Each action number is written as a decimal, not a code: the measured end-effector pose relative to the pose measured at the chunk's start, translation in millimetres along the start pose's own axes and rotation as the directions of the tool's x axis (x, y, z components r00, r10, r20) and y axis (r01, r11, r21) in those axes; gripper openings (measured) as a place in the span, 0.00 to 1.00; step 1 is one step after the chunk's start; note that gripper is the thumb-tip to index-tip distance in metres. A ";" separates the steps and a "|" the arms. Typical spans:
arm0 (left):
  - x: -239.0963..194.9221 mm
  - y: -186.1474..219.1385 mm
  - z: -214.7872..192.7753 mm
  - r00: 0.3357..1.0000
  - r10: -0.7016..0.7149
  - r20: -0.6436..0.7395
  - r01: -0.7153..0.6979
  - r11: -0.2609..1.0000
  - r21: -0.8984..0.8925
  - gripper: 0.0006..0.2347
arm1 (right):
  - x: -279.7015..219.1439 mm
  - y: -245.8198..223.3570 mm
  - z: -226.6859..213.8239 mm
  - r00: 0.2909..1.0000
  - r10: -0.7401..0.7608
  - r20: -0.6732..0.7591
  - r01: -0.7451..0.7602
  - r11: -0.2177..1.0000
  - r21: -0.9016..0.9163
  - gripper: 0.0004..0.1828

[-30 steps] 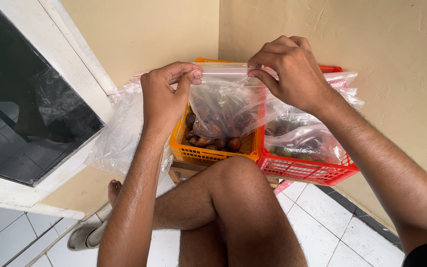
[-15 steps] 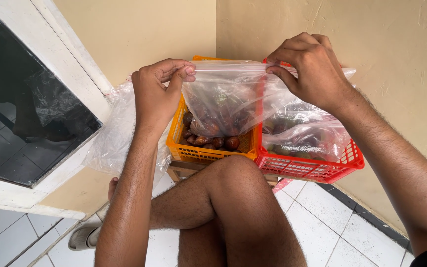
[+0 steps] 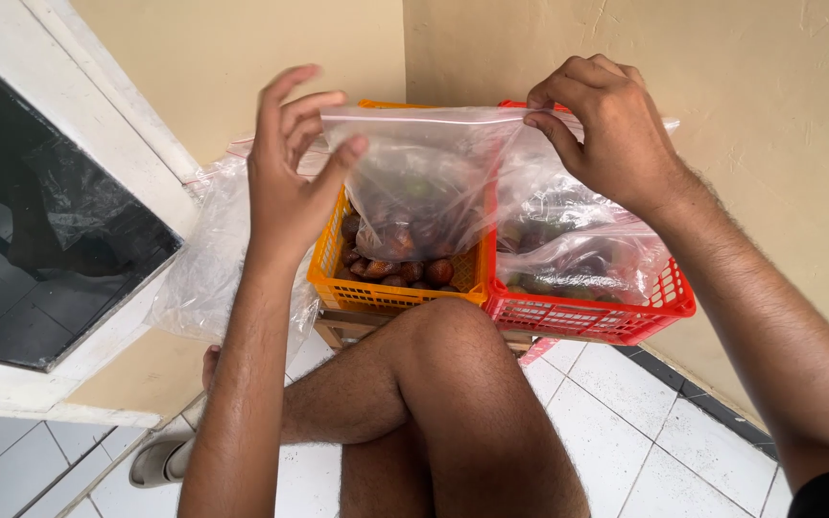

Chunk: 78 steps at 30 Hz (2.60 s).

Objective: The person sits on the floor and packs brown, round fruits from an orange crate into clear ziplock bags. They place the filled bags into a red crate and continue filling additional bags with the same fruit.

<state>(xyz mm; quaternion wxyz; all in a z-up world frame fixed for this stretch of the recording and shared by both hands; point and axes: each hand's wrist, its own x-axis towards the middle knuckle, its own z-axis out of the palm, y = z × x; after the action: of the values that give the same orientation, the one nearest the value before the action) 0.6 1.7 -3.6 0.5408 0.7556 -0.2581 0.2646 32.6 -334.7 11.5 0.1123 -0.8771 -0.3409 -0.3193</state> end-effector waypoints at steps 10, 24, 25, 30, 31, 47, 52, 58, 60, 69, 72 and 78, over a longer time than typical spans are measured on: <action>-30.8 -89.6 120.8 0.879 -0.326 0.349 0.220 0.925 0.311 0.51 | -4.0 -25.0 72.9 0.918 0.208 -0.338 -0.226 0.974 -0.014 0.08; -11.3 -82.9 168.7 0.910 -0.250 0.330 0.148 0.941 0.306 0.15 | -22.9 -0.4 138.2 0.831 0.453 -0.322 -0.245 0.818 0.520 0.04; -25.2 -105.8 178.2 0.906 -0.263 0.331 0.159 0.938 0.309 0.15 | -25.0 -3.4 142.4 0.833 0.458 -0.311 -0.251 0.812 0.526 0.04; -27.3 -124.2 187.6 0.941 -0.213 0.264 0.118 0.935 0.333 0.12 | -22.7 -9.0 149.0 0.866 0.423 -0.267 -0.224 0.805 0.549 0.09; -30.3 -127.5 188.4 0.939 -0.220 0.264 0.125 0.934 0.334 0.12 | -23.3 -12.4 150.6 0.867 0.425 -0.260 -0.227 0.802 0.552 0.09; -42.3 -175.3 206.8 0.927 -0.213 0.309 0.090 0.926 0.368 0.08 | -36.7 -12.5 195.7 0.965 0.257 0.051 -0.247 0.829 0.501 0.19; -48.7 -188.9 210.1 0.923 -0.200 0.328 0.068 0.925 0.373 0.07 | -45.5 1.8 219.0 0.942 0.336 0.004 -0.280 0.777 0.564 0.08; -54.0 -199.5 210.4 0.917 -0.191 0.349 0.041 0.918 0.394 0.06 | -39.1 -1.4 208.0 0.904 0.418 -0.093 -0.276 0.735 0.619 0.11; -53.6 -194.1 206.9 0.910 -0.204 0.360 0.037 0.906 0.422 0.08 | -42.8 6.9 213.7 0.885 0.449 -0.120 -0.274 0.712 0.646 0.13; -57.9 -142.5 130.8 0.986 -0.088 0.145 0.123 0.958 -0.259 0.36 | -23.7 -10.8 167.6 0.872 0.418 -0.256 -0.102 0.666 0.739 0.16; -42.1 -133.6 130.6 0.998 -0.050 0.048 0.067 0.865 -0.498 0.36 | -23.2 -1.4 169.9 0.834 0.463 -0.302 -0.065 0.625 0.778 0.20; -6.3 -76.5 63.2 0.958 -0.036 -0.284 -0.024 0.978 -0.206 0.06 | -21.5 3.5 146.0 0.832 0.436 -0.343 -0.034 0.658 0.752 0.13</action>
<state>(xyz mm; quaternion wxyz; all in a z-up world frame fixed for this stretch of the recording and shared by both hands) 55.4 -36.4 -77.3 0.6489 0.6496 -0.2011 0.3413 93.4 -288.0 -114.7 0.5716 -0.6861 -0.2757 -0.3557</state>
